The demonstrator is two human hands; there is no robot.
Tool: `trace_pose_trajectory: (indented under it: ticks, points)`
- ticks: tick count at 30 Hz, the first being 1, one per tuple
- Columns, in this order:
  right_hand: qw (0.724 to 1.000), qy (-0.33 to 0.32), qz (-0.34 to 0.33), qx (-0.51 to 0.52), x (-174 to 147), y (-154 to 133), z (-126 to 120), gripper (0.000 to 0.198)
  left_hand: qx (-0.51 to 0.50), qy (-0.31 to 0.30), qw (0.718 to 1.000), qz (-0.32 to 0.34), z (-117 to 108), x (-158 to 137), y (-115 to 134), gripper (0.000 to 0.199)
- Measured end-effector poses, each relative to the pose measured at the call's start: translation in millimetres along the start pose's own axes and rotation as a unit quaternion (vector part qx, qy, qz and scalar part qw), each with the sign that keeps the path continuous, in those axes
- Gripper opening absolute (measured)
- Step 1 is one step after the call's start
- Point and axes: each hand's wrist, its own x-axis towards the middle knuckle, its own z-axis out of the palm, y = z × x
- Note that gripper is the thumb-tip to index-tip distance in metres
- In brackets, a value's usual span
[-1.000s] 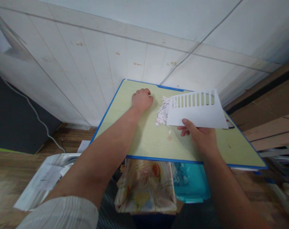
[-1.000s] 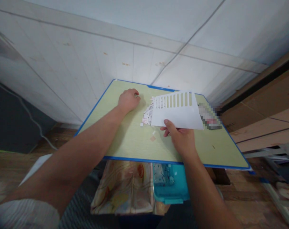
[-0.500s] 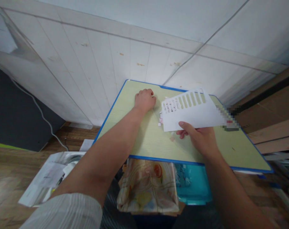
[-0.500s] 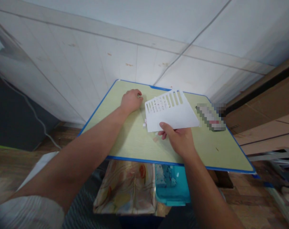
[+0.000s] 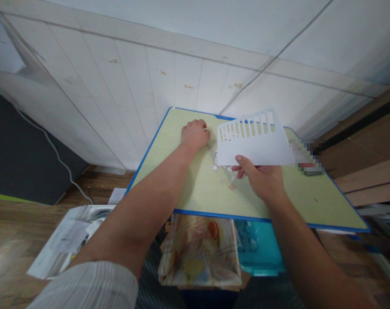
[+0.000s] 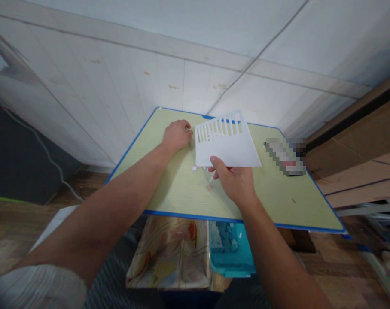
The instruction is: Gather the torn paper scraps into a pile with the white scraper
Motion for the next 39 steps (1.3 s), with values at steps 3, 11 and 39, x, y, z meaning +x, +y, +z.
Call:
trace_pose_trajectory:
  ticks: [3,11,39]
  points:
    - [1.0,-0.014,0.008,-0.001,0,0,1,0.038,0.0,0.001,1.0,0.002,0,0,0,0.033]
    - [1.0,0.006,-0.002,-0.003,3,-1,3,0.04,-0.01,0.007,1.0,-0.007,2,2,0,0.033]
    - [0.999,0.006,0.048,0.017,-40,2,-27,0.031,-0.015,0.01,1.0,-0.009,4,3,-1,0.034]
